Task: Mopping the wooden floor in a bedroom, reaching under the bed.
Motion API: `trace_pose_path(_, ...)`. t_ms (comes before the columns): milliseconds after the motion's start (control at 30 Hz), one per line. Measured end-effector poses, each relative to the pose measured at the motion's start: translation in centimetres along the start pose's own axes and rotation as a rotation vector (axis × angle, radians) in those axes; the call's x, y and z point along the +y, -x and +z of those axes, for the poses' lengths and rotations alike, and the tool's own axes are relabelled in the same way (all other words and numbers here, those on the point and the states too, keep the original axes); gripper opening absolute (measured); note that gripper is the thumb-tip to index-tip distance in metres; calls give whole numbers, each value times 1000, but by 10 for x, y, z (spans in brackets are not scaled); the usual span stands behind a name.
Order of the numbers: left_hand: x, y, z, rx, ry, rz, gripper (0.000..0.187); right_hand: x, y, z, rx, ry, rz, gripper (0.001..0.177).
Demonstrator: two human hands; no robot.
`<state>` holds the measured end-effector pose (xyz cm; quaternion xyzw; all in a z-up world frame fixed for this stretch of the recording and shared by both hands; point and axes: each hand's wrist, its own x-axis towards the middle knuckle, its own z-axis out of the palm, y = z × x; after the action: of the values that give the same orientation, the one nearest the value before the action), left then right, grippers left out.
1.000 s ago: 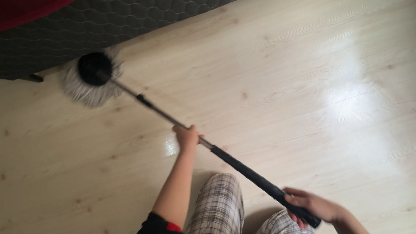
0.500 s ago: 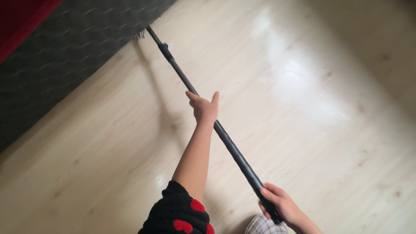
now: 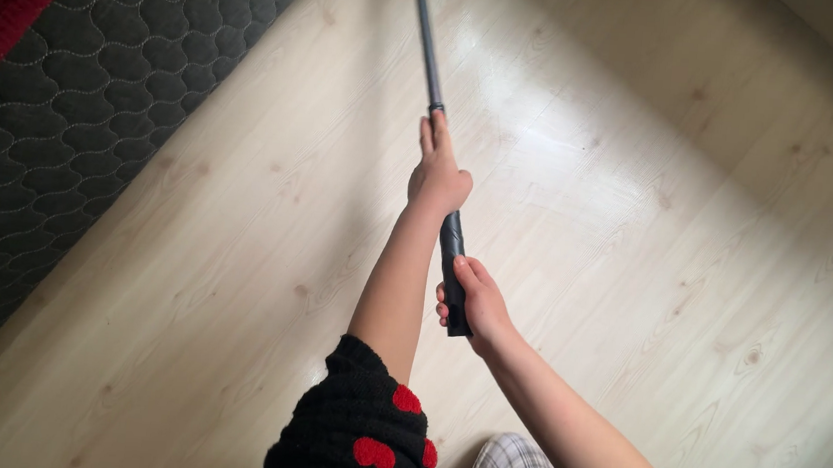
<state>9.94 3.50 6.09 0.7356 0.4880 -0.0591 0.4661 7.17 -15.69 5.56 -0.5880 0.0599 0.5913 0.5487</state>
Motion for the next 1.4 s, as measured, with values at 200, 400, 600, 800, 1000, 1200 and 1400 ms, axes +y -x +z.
trace_pose_path(200, -20, -39, 43, -27, -24, 7, 113, 42, 75, -18, -41, -30, 97, 41)
trace_pose_path(400, 28, 56, 35, -46, 406, -196, 117, -6, 160, -85, 36, 180, 287, 58)
trace_pose_path(600, -20, 104, 35, -86, 713, -188, 99, -4, 187, -87, -30, 410, 438, 57)
trace_pose_path(800, -108, 132, 23, 195, 836, -207, 89, 15, 173, -65, -212, 627, 457, 51)
trace_pose_path(1000, -189, 166, 8, 305, 892, -290, 82, 80, 180, -17, -279, 630, 495, 48)
trace_pose_path(1200, -230, 224, 33, 482, 886, -255, 64, 117, 202, -42, -355, 814, 458, 56)
trace_pose_path(1400, -249, 315, 63, 524, 1126, -296, 62, 84, 222, -75, -341, 1088, 664, 53)
